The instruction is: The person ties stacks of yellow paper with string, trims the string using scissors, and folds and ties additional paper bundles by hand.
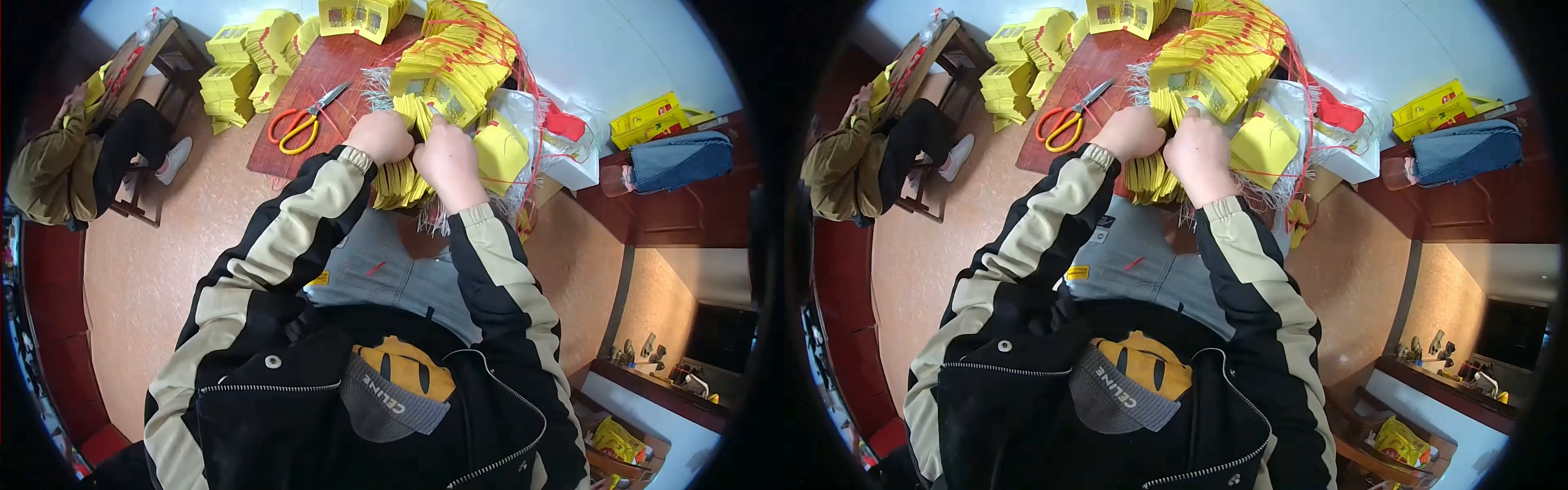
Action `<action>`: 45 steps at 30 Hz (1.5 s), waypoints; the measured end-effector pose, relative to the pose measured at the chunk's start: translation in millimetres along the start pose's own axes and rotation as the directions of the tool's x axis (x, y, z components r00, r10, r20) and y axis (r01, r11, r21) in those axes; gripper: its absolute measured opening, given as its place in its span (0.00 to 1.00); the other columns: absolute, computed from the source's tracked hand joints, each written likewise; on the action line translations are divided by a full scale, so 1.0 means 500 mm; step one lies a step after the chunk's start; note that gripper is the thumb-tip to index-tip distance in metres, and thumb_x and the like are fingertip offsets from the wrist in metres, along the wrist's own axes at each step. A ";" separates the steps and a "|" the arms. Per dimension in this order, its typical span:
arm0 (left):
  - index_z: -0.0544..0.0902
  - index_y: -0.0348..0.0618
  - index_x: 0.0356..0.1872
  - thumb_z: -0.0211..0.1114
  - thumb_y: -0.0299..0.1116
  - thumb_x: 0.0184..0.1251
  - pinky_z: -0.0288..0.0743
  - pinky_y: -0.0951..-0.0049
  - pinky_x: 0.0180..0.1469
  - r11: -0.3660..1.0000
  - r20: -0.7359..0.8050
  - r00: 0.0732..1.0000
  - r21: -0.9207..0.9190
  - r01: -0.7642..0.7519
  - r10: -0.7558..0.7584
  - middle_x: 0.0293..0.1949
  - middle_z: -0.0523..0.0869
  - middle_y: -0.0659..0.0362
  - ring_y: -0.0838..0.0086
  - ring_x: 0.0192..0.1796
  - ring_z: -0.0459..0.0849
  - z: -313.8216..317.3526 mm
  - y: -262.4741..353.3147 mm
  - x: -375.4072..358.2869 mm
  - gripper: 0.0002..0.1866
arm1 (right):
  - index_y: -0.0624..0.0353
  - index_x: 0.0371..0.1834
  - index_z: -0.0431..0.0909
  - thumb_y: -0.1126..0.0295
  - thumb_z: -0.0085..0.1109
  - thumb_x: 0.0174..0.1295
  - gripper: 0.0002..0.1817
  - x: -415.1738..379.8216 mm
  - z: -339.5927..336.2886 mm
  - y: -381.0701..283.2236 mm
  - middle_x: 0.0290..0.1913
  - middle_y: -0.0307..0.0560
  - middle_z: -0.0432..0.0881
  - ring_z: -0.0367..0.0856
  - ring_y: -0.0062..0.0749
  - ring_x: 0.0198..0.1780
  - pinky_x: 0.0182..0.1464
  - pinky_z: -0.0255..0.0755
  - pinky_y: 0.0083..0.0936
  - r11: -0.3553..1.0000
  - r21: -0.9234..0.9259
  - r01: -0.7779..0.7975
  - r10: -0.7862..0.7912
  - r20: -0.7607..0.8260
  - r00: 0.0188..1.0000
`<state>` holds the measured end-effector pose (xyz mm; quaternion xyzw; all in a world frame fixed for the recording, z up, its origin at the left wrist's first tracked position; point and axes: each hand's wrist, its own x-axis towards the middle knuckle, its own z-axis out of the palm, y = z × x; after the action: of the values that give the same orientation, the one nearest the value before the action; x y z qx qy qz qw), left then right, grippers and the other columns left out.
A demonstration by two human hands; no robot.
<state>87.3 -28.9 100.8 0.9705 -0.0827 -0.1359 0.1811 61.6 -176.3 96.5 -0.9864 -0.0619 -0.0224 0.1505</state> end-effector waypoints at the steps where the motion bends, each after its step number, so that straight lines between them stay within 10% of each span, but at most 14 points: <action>1: 0.92 0.41 0.50 0.65 0.43 0.64 0.85 0.53 0.58 1.000 -0.005 1.000 -0.005 0.020 -0.020 0.50 0.93 0.43 0.49 0.55 0.92 -0.006 0.005 -0.001 0.21 | 0.72 0.57 0.80 0.67 0.67 0.60 0.25 0.004 -0.006 0.001 0.44 0.70 0.89 0.91 0.63 0.47 0.53 0.86 0.51 1.000 -0.018 0.006 -0.006 -0.002 1.000; 16: 0.80 0.27 0.62 0.69 0.66 0.66 0.84 0.52 0.60 0.992 -0.095 0.994 -0.114 0.047 -0.058 0.53 0.91 0.37 0.45 0.58 0.90 0.002 -0.038 -0.029 0.45 | 0.66 0.66 0.84 0.36 0.62 0.71 0.40 0.008 -0.018 0.074 0.51 0.71 0.89 0.89 0.63 0.56 0.60 0.80 0.48 0.970 0.233 -0.072 0.064 0.043 0.997; 23: 0.83 0.32 0.55 0.67 0.59 0.69 0.83 0.47 0.57 0.987 -0.198 0.978 -0.158 0.031 -0.062 0.47 0.91 0.36 0.41 0.52 0.91 0.020 -0.051 -0.036 0.34 | 0.59 0.64 0.86 0.31 0.59 0.69 0.41 0.011 0.015 0.065 0.52 0.68 0.90 0.88 0.62 0.58 0.62 0.79 0.49 0.972 0.199 -0.129 0.134 -0.010 0.991; 34: 0.86 0.35 0.48 0.64 0.48 0.69 0.84 0.44 0.54 0.989 -0.311 0.950 -0.147 -0.031 -0.016 0.40 0.91 0.35 0.39 0.46 0.90 -0.018 -0.014 -0.055 0.22 | 0.64 0.71 0.78 0.44 0.69 0.67 0.39 -0.035 -0.011 0.046 0.60 0.70 0.87 0.86 0.61 0.62 0.63 0.79 0.47 0.904 0.427 0.002 0.077 -0.167 0.983; 45: 0.88 0.31 0.46 0.64 0.52 0.68 0.84 0.45 0.56 0.981 -0.266 0.964 -0.190 -0.031 -0.021 0.40 0.91 0.34 0.39 0.48 0.91 -0.025 -0.022 -0.039 0.28 | 0.62 0.76 0.73 0.46 0.47 0.83 0.33 -0.031 0.030 0.048 0.63 0.71 0.84 0.83 0.66 0.64 0.65 0.75 0.50 0.791 0.612 0.002 0.137 -0.180 0.974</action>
<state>73.6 -10.5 112.6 0.9577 -0.0466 -0.0111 0.2837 49.6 -196.3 74.0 -0.8788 -0.0138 -0.1023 0.4659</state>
